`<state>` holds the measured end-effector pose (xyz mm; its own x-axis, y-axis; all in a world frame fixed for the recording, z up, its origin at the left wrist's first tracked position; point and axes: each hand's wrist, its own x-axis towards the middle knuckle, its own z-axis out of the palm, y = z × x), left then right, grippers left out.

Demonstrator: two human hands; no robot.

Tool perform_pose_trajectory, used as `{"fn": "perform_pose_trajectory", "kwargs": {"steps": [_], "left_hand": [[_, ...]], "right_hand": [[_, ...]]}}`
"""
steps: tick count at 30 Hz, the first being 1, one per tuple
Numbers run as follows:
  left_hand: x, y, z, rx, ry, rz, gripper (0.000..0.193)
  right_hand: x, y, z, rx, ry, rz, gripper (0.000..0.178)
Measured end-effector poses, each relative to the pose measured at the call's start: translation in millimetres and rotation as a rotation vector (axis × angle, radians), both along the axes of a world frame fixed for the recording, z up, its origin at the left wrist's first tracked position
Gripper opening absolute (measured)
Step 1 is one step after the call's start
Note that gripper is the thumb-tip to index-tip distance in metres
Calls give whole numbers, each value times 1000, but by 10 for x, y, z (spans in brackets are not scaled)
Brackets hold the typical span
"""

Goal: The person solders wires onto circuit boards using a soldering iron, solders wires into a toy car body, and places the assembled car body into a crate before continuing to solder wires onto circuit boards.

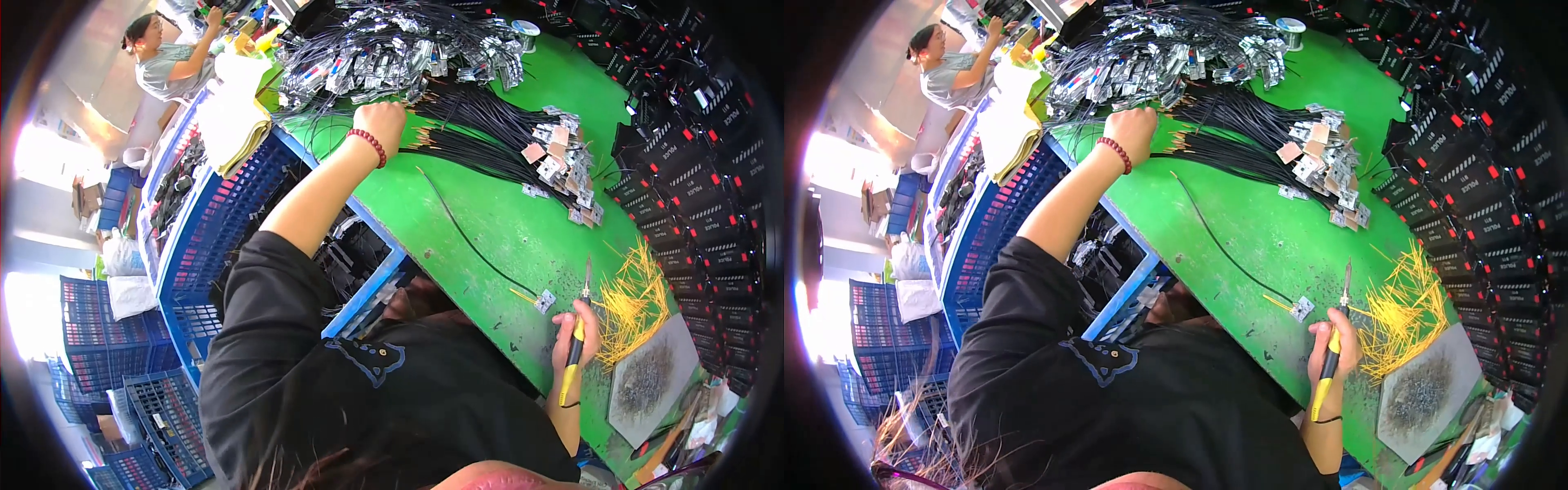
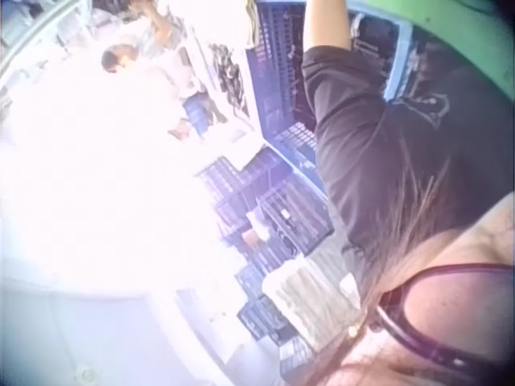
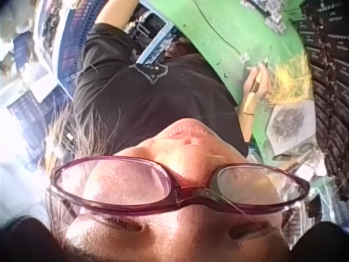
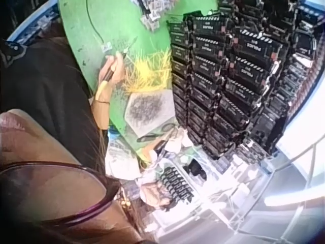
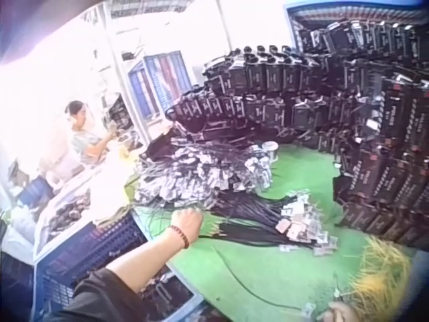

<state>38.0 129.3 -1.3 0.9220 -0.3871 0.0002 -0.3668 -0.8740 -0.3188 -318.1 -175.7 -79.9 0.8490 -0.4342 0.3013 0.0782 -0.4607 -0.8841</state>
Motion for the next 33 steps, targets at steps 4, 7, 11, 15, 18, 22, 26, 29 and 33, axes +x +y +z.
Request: {"fn": "perform_pose_trajectory", "kwargs": {"steps": [4, 7, 11, 15, 18, 22, 26, 29, 33], "left_hand": [[70, 64, 127, -98, 48, 27, 33], [138, 340, 119, -418, 96, 38, 40], [187, 404, 75, -619, 183, -74, 30], [221, 346, 53, -458, 202, -2, 26], [138, 254, 160, -308, 172, -7, 32], [24, 225, 302, -216, -11, -38, 37], [-10, 351, 418, -138, -131, -55, 20], [-202, 228, 750, -100, -160, 103, 20], [-545, 242, 1113, -588, -424, -145, 18]], "right_hand": [[10, 19, 54, -83, -30, 9, 20], [47, 35, 57, -135, -96, 27, 20], [31, 17, 51, -113, -58, 36, 25], [42, 16, 28, -91, -59, 4, 26], [52, 29, -8, -72, -20, -18, 27], [49, 30, 49, -7, 25, -37, 23], [75, 26, 71, -27, 11, -25, 23], [60, 13, 52, -75, -22, -1, 24], [-24, 22, 37, 178, -115, -63, 29]]}}
